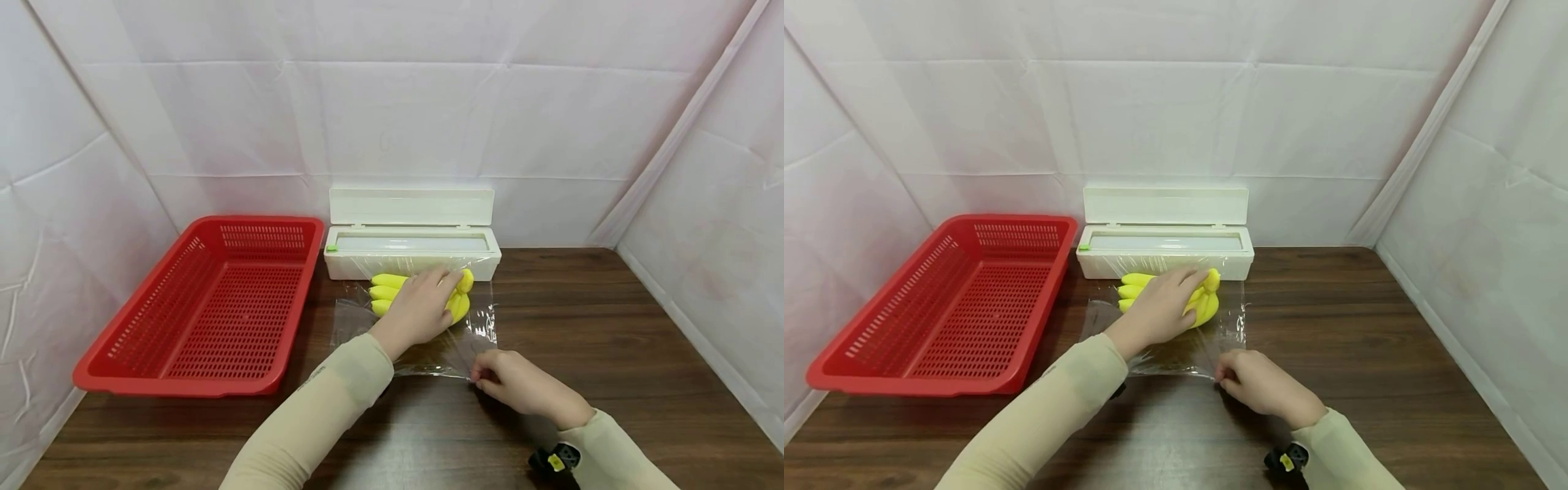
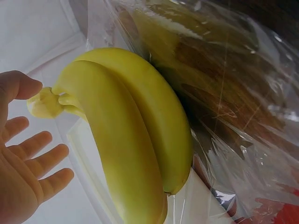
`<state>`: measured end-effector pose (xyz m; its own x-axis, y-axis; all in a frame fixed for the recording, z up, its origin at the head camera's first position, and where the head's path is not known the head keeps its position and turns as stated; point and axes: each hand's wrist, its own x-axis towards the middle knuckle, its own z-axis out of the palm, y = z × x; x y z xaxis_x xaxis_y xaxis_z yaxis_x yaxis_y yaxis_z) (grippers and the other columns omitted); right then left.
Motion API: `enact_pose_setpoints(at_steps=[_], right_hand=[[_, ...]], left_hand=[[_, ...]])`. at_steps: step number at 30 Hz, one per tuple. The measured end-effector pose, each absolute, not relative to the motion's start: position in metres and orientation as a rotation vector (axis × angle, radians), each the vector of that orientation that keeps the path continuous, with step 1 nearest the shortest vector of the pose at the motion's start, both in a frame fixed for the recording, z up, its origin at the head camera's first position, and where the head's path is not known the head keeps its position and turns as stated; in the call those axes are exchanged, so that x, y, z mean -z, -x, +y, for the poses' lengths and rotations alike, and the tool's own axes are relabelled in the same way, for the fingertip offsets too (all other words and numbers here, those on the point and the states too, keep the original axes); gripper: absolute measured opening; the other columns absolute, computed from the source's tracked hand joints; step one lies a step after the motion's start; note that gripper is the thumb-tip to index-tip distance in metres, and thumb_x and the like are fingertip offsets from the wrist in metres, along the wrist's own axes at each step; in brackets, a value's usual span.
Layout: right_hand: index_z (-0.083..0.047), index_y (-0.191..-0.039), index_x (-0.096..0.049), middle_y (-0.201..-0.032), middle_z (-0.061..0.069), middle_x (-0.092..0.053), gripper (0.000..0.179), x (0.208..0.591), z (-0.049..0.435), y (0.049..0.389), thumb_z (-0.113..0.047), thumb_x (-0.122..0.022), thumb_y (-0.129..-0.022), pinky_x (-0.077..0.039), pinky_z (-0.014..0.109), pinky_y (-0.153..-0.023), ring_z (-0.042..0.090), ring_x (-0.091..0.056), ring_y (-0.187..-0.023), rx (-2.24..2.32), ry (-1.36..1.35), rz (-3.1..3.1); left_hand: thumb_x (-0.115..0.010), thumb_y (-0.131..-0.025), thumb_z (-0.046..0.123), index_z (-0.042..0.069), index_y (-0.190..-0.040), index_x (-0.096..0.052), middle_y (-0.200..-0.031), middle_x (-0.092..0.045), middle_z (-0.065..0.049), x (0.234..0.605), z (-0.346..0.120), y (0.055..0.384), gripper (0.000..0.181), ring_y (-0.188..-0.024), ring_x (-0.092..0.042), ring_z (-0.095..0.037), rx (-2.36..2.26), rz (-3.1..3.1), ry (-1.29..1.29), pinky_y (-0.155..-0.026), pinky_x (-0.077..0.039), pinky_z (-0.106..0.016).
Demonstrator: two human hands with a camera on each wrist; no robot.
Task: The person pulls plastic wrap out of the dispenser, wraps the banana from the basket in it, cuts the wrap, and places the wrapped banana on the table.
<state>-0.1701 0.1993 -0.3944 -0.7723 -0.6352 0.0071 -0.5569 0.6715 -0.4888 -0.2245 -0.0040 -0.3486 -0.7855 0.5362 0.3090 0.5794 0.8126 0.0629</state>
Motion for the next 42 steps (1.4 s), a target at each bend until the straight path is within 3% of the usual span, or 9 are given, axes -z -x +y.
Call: enact_pose_setpoints(at_steps=[17, 31, 42], right_hand=[[-0.015, -0.081, -0.062, -0.075, -0.011, -0.056, 0.011, 0.394, 0.198, 0.170, -0.006, -0.064, -0.085, -0.042, 0.019, -0.058, -0.003, -0.045, -0.067, 0.712, 0.988, 2.715], [-0.015, -0.081, -0.062, -0.074, -0.012, -0.055, 0.011, 0.396, 0.199, 0.170, -0.005, -0.065, -0.084, -0.041, 0.020, -0.058, -0.003, -0.045, -0.066, 0.724, 0.994, 2.721], [-0.016, -0.081, -0.062, -0.075, -0.012, -0.056, 0.012, 0.396, 0.198, 0.170, -0.005, -0.064, -0.084, -0.043, 0.020, -0.060, -0.002, -0.047, -0.068, 0.708, 0.988, 2.738]], left_hand=[[-0.063, -0.084, 0.026, 0.014, -0.131, -0.051, -0.133, -0.052, -0.007, 0.355, -0.014, 0.212, 0.050, -0.120, -0.053, -0.025, 0.109, -2.760, 0.810, -0.098, -0.044, -0.040], [-0.063, -0.082, 0.027, 0.015, -0.116, -0.060, -0.125, -0.056, -0.005, 0.358, -0.021, 0.209, 0.036, -0.114, -0.055, -0.024, 0.047, -2.813, 0.757, -0.093, -0.044, -0.042], [-0.063, -0.081, 0.029, 0.015, -0.118, -0.060, -0.129, -0.054, -0.007, 0.359, -0.029, 0.205, 0.040, -0.117, -0.052, -0.025, 0.024, -2.829, 0.729, -0.096, -0.042, -0.044]])
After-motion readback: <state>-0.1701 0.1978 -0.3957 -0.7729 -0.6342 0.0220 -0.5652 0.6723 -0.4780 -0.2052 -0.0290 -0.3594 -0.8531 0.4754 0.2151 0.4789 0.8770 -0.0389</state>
